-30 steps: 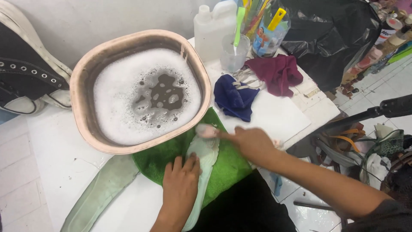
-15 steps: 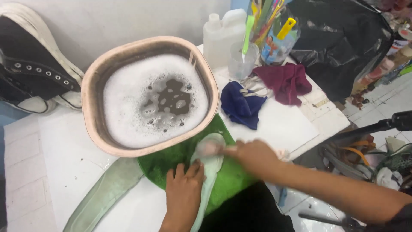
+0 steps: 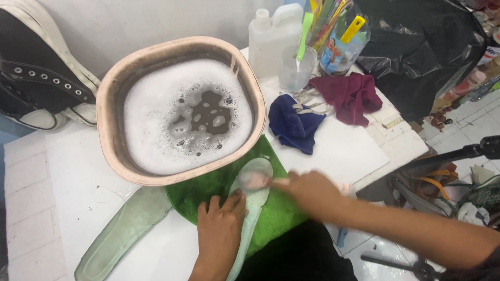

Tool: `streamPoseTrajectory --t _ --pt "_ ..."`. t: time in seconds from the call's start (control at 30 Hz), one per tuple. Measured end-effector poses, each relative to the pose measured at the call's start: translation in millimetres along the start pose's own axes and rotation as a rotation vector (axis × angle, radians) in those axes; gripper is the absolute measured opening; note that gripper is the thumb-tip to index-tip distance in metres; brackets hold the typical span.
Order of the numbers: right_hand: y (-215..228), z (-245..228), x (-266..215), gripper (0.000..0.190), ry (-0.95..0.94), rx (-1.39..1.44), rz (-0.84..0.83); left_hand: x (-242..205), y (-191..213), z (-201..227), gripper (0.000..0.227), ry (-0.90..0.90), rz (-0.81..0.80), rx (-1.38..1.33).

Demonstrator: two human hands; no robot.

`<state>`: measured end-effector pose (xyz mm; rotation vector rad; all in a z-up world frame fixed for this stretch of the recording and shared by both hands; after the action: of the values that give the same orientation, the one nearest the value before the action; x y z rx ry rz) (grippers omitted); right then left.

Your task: The person cleans two light green shoe insoles on a white table. They scrub the insoles with a pink brush dipped in soapy water, then wipe them with a blue cloth and a green cloth. The person repeats the scrubbing and wiping process for both insoles.

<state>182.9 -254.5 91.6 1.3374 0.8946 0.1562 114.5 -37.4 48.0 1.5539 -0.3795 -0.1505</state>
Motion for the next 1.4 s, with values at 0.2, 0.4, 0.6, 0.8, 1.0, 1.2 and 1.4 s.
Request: streamPoseTrajectory --t 0.2,0.4,0.6,0.8,1.0,1.2,1.4 --pt "14 19 1 0.066 -0.066 0.025 0.095 0 3 3 0.034 0.013 0.056 0.037" --pt "-7 44 5 0.072 -0.112 -0.056 0.075 4 11 6 0.028 0.011 0.078 0.024" --pt "7 45 -6 0.068 -0.104 0.049 0.001 4 9 7 0.029 0.024 0.054 0.026" --pt "10 52 -2 0.076 -0.084 -0.050 0.001 4 13 8 0.035 0.047 0.032 0.025" --pt "-21 68 2 0.074 0.053 -0.199 0.439 8 21 13 0.056 0.092 0.044 0.015" --pt "19 31 -24 0.078 0.037 0.001 -0.078 6 15 14 0.050 0.123 0.008 -0.029" --pt "-24 35 -29 0.081 0.211 -0.131 0.124 5 14 17 0.048 0.149 -0.023 -0.056"
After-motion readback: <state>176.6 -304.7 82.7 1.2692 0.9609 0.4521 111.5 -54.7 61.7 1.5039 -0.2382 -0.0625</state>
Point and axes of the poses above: each hand's wrist, its own x-axis towards the middle knuckle, its own y-axis out of the back of the hand, z = x × y, the point moved 2 cm from there along x, towards the middle knuckle, and after that the axes turned 10 degrees about -z, right-handed, at the moved point
